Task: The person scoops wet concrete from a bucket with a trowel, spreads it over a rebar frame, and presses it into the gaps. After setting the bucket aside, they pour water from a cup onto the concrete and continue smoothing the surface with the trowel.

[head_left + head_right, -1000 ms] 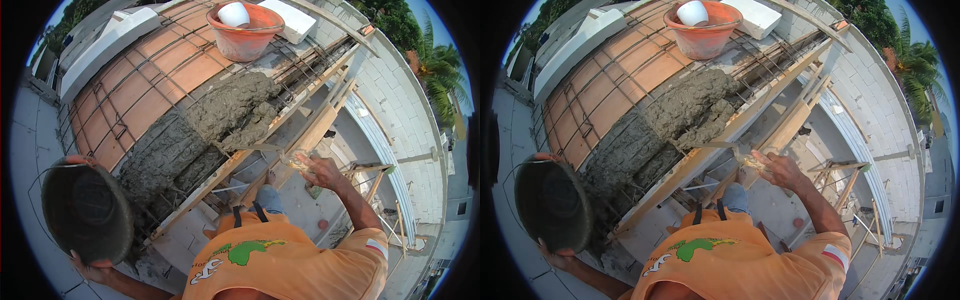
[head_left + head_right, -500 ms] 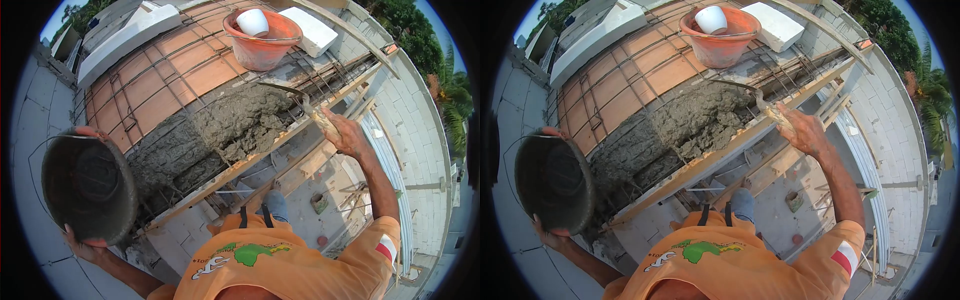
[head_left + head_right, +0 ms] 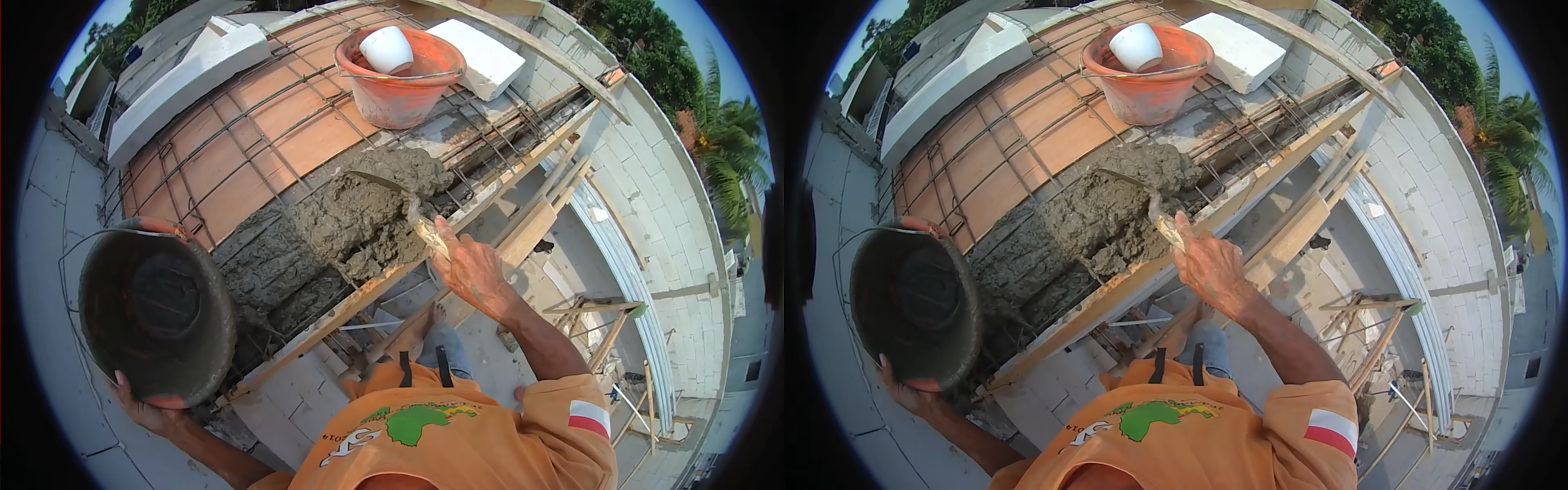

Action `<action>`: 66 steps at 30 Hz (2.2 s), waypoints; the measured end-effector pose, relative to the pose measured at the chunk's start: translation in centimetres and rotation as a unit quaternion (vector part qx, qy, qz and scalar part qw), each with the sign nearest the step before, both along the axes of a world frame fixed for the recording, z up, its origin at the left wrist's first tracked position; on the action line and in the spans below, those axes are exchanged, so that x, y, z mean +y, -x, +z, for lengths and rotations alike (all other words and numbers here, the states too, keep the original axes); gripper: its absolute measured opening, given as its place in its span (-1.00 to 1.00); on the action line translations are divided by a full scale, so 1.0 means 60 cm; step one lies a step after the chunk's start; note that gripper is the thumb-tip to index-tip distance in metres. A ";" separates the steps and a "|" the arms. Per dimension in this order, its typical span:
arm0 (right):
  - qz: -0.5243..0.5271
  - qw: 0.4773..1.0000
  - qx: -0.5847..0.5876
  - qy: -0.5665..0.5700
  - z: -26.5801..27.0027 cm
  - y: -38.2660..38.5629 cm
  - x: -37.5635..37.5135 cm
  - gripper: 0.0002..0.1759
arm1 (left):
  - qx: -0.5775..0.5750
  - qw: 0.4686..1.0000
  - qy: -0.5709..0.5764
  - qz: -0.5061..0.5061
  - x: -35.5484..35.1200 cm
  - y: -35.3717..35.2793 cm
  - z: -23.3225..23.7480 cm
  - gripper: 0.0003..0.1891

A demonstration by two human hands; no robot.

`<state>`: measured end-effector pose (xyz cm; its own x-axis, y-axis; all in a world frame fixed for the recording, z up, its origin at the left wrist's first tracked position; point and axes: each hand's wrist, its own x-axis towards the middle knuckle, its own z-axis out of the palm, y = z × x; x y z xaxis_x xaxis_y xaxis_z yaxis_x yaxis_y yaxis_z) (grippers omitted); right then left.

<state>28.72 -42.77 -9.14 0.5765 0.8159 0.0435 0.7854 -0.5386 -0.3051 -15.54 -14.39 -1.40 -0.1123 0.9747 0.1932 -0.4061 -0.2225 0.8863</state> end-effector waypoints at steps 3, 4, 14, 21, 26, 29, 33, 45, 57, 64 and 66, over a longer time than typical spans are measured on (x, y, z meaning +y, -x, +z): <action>-0.038 0.998 -0.049 0.017 0.002 0.012 -0.026 -0.27 | -0.003 1.000 -0.006 -0.027 -0.002 -0.009 0.002 -0.51; -0.032 0.998 -0.051 0.018 -0.001 0.011 -0.033 -0.27 | -0.016 0.999 0.004 -0.028 -0.008 -0.011 0.004 -0.50; -0.048 0.986 0.151 -0.056 0.123 -0.009 -0.012 -0.43 | 0.007 1.000 0.008 0.026 -0.038 0.039 0.011 -0.45; -0.108 0.404 0.880 -0.226 0.027 0.069 0.172 -0.63 | -0.003 1.000 -0.018 0.004 -0.037 0.022 0.019 -0.49; -0.098 0.184 0.887 -0.413 -0.020 0.036 0.148 -0.57 | 0.007 1.000 0.006 0.006 -0.039 -0.002 0.030 -0.46; -0.098 0.120 0.887 -0.435 -0.027 0.008 0.093 -0.50 | 0.019 1.000 0.001 -0.014 -0.045 -0.013 0.037 -0.45; -0.058 0.041 0.881 -0.468 -0.032 0.009 0.070 -0.41 | 0.039 0.999 0.001 0.003 -0.054 -0.026 0.047 -0.49; -0.068 0.299 0.818 -0.486 -0.029 -0.065 -0.074 -0.45 | 0.042 0.998 -0.033 -0.029 -0.058 -0.053 0.057 -0.44; 0.088 0.985 0.141 -0.035 0.029 0.015 0.057 -0.40 | -0.037 0.996 -0.074 0.020 -0.066 0.023 0.068 -0.53; 0.100 0.965 0.226 -0.091 0.027 0.187 0.048 -0.41 | -0.027 0.995 -0.076 0.058 -0.080 0.136 0.044 -0.57; 0.085 0.968 0.231 -0.046 0.044 0.221 0.060 -0.37 | -0.025 0.994 -0.085 0.058 -0.077 0.147 0.043 -0.57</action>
<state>15.44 -39.16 -6.50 0.4093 0.9057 -0.1098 0.6281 -0.3670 -0.6861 -24.33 -19.01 1.18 -0.2368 0.9082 0.3451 -0.4119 -0.4156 0.8109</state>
